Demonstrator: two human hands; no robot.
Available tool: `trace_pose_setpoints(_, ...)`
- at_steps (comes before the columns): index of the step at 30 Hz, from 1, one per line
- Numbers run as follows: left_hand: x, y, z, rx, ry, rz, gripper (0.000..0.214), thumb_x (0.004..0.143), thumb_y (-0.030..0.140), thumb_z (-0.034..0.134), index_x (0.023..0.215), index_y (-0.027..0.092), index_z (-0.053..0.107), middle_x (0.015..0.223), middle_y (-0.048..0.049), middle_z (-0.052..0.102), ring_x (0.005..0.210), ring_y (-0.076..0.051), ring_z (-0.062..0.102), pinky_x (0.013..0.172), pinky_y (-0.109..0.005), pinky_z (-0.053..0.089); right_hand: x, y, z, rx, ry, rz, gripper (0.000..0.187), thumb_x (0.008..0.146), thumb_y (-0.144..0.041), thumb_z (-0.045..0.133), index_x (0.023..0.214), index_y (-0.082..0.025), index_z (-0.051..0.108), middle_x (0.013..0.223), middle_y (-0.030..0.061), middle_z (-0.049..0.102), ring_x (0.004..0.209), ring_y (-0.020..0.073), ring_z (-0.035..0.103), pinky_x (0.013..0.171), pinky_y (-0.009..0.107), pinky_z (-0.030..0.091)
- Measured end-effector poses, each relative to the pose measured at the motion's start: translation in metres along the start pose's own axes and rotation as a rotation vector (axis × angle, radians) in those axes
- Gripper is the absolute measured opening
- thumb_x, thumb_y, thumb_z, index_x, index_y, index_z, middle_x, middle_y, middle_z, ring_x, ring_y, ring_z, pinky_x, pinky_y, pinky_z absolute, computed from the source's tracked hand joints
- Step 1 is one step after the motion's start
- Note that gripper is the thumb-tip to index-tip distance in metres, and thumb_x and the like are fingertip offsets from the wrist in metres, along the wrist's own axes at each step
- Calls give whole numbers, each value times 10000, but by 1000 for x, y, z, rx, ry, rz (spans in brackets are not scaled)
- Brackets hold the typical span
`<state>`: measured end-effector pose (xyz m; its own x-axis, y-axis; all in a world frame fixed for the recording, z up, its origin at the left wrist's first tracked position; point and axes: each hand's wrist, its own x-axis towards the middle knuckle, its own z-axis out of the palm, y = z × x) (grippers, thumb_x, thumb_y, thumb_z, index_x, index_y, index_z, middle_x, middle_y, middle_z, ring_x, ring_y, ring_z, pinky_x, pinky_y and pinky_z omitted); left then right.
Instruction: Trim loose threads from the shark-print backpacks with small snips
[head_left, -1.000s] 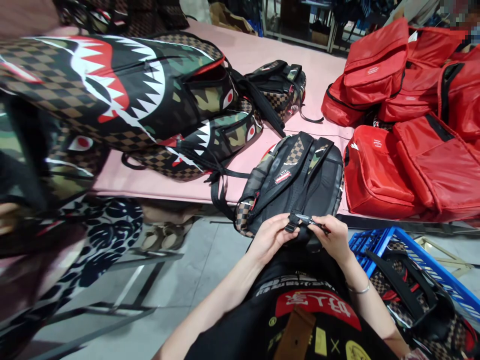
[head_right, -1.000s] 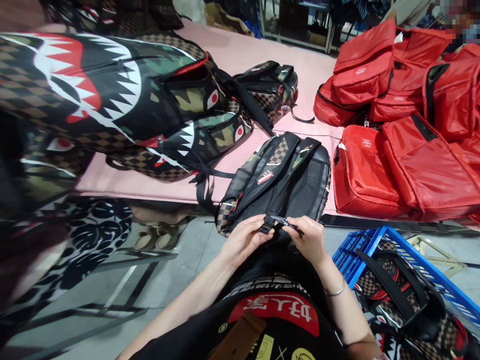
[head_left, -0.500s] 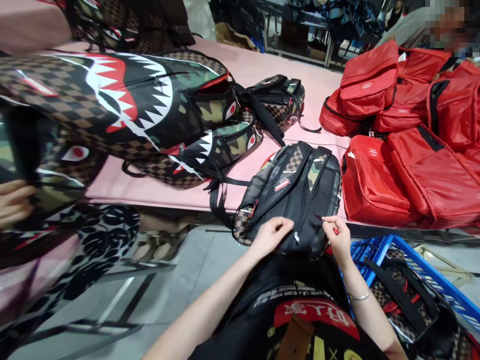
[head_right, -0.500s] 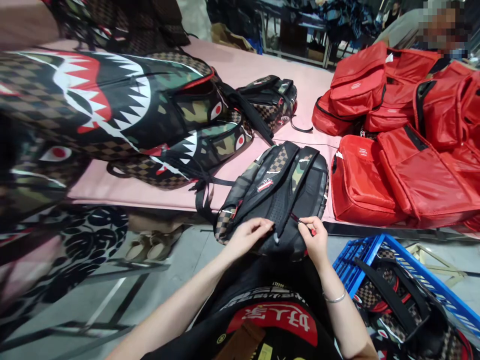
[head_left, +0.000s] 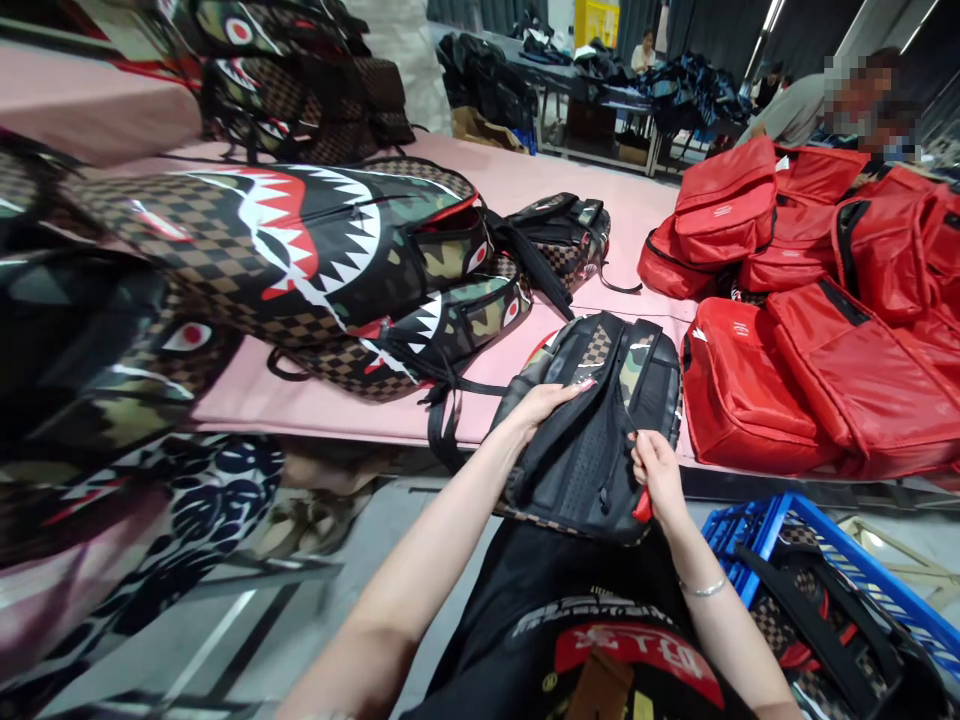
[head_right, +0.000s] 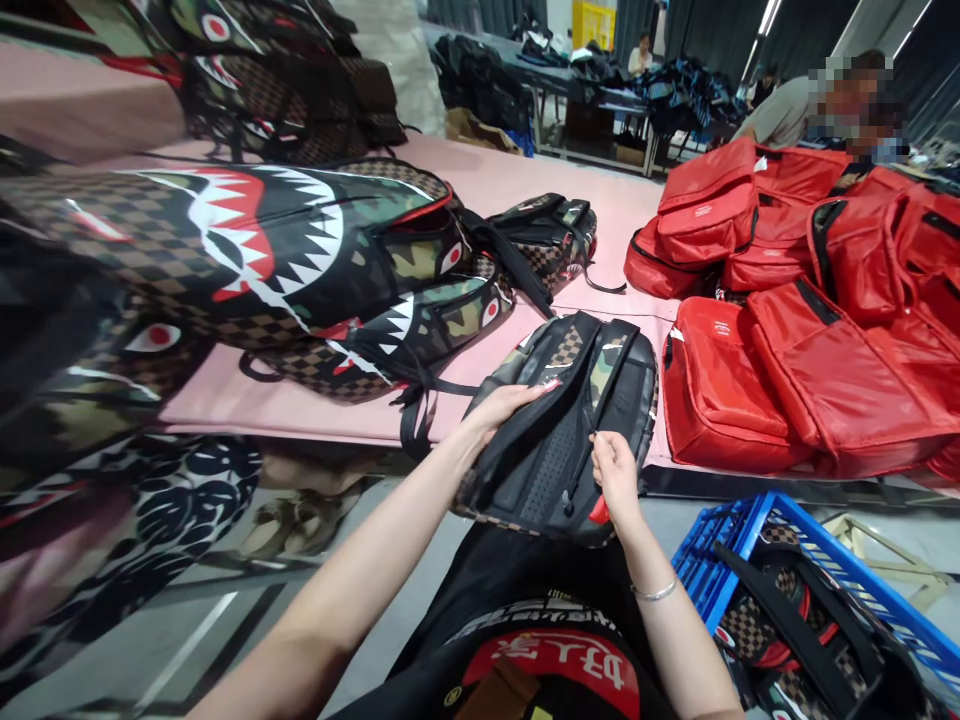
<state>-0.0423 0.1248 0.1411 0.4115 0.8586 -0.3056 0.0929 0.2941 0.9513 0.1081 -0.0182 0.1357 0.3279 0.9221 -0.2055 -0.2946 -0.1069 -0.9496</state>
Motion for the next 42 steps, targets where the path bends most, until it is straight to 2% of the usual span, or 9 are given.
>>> trace_pose_setpoints(6, -49, -10, 31, -200, -72, 11, 429, 655, 448, 691, 933, 125, 641, 826, -63, 702, 690, -162, 636, 676, -272, 494, -11, -16, 8, -110, 91, -177, 325, 747, -464, 602, 873, -182, 499, 511, -108, 289, 415, 45, 258, 402, 178, 186)
trace_pose_setpoints(10, -86, -23, 38, -298, -101, 2, 375, 634, 380, 732, 908, 132, 666, 859, -44, 710, 755, -177, 641, 726, -271, 485, -32, -20, 3, -244, 166, -305, 241, 784, -402, 575, 810, -166, 532, 531, -73, 388, 468, 66, 333, 453, 200, 263)
trace_pose_setpoints(14, -108, -25, 39, -304, -81, 7, 339, 635, 357, 735, 893, 144, 681, 865, -28, 714, 767, -173, 637, 731, -258, 479, -54, -18, -1, -387, 220, -292, 202, 789, -367, 569, 818, -167, 551, 566, -53, 446, 501, 81, 385, 486, 210, 306)
trace_pose_setpoints(18, -113, -21, 41, -235, -46, 66, 315, 655, 347, 722, 896, 146, 690, 895, -32, 715, 819, -183, 632, 757, -254, 478, -70, -19, -1, -494, 194, -266, 209, 801, -372, 556, 860, -172, 556, 537, -67, 442, 475, 82, 385, 481, 210, 317)
trace_pose_setpoints(23, -113, -19, 42, -183, -11, 126, 322, 669, 340, 707, 923, 142, 691, 957, -46, 706, 883, -202, 621, 815, -272, 463, -79, -19, 2, -612, 175, -313, 204, 814, -365, 542, 864, -169, 565, 542, -61, 473, 471, 85, 412, 477, 208, 329)
trace_pose_setpoints(29, -116, -19, 43, -184, -27, 133, 318, 673, 344, 702, 916, 139, 688, 915, -43, 702, 843, -199, 615, 780, -272, 464, -81, -18, 5, -641, 227, -374, 213, 816, -363, 524, 881, -168, 579, 615, -24, 583, 530, 108, 516, 529, 218, 407)
trace_pose_setpoints(32, -120, -16, 46, -179, -15, 147, 301, 678, 347, 698, 893, 137, 690, 883, -40, 689, 826, -194, 601, 765, -267, 453, -82, -18, 4, -675, 218, -405, 218, 816, -368, 529, 899, -177, 592, 733, 16, 649, 646, 141, 591, 620, 243, 452)
trace_pose_setpoints(35, -125, -14, 47, -152, -8, 185, 329, 657, 396, 708, 835, 120, 691, 788, -38, 658, 742, -179, 571, 687, -260, 434, -83, -17, 1, -710, 244, -425, 247, 799, -400, 550, 888, -179, 617, 816, 47, 676, 719, 170, 617, 667, 263, 461)
trace_pose_setpoints(42, -128, -20, 40, -45, 55, 261, 421, 553, 527, 737, 562, 124, 616, 574, 12, 493, 586, -122, 436, 536, -254, 324, -75, -1, -10, -648, 335, -441, 355, 691, -485, 659, 852, -169, 658, 767, 87, 679, 699, 228, 621, 599, 302, 466)
